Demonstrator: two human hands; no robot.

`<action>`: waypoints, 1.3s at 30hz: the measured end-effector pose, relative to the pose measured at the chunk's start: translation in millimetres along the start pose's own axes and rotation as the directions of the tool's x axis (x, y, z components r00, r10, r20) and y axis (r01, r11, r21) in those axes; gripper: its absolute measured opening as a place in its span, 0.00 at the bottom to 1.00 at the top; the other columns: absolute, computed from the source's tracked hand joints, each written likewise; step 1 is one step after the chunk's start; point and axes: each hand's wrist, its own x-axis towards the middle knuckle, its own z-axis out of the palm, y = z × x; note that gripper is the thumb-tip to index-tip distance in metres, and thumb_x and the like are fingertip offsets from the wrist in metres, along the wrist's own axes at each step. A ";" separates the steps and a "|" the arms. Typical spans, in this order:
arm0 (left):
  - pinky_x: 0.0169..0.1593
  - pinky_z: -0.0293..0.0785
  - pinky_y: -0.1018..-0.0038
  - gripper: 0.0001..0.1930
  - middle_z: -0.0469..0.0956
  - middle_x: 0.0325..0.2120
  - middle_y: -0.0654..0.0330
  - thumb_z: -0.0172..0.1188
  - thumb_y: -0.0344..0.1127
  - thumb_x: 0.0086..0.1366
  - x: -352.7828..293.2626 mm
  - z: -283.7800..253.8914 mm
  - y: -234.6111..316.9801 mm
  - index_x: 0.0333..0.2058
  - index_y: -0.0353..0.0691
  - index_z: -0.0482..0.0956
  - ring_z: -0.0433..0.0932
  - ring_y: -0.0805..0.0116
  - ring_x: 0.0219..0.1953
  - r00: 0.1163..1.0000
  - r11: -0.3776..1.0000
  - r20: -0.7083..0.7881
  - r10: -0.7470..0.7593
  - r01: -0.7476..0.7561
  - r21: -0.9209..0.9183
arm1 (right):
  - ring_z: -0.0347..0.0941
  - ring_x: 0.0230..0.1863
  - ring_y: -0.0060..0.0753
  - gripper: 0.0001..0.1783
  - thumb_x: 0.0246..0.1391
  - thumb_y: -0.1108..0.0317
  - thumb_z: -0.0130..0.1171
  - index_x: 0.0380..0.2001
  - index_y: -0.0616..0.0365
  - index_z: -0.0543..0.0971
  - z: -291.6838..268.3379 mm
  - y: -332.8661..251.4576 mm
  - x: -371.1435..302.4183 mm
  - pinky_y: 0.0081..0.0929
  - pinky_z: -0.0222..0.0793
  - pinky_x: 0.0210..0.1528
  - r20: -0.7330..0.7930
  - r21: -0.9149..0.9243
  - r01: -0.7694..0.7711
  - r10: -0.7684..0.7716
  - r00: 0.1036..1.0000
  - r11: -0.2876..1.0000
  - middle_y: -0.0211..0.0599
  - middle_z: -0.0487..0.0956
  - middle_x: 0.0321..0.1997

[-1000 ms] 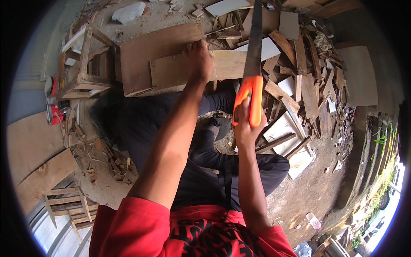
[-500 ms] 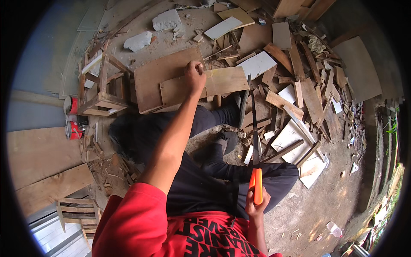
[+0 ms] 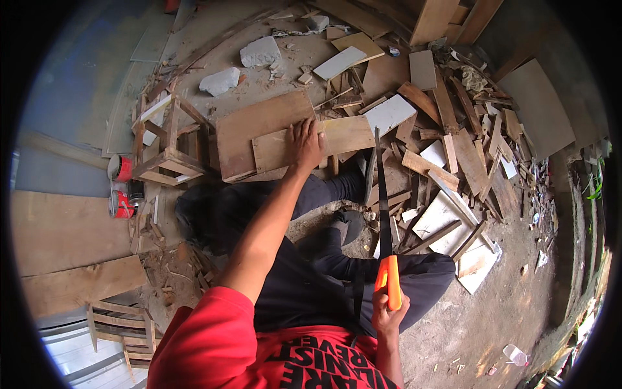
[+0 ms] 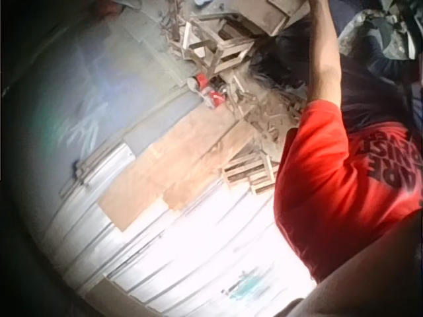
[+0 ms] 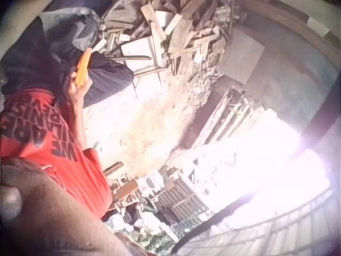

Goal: The person sits on the floor among wood debris, picks up a small wooden frame, and places a flat wooden piece onto it. They then use a hand saw to cut the wooden piece while holding it in place with the other hand.

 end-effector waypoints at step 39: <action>0.56 0.65 0.59 0.14 0.76 0.45 0.63 0.58 0.31 0.59 24.6 -10.0 0.5 0.44 0.48 0.77 0.73 0.61 0.51 0.974 0.968 -0.041 -0.224 0.227 0.111 | 0.59 0.20 0.11 0.14 0.62 0.72 0.56 0.21 0.63 0.73 107.9 35.1 133.4 0.20 0.52 0.20 0.152 0.157 -0.322 0.300 0.942 0.934 0.20 0.65 0.15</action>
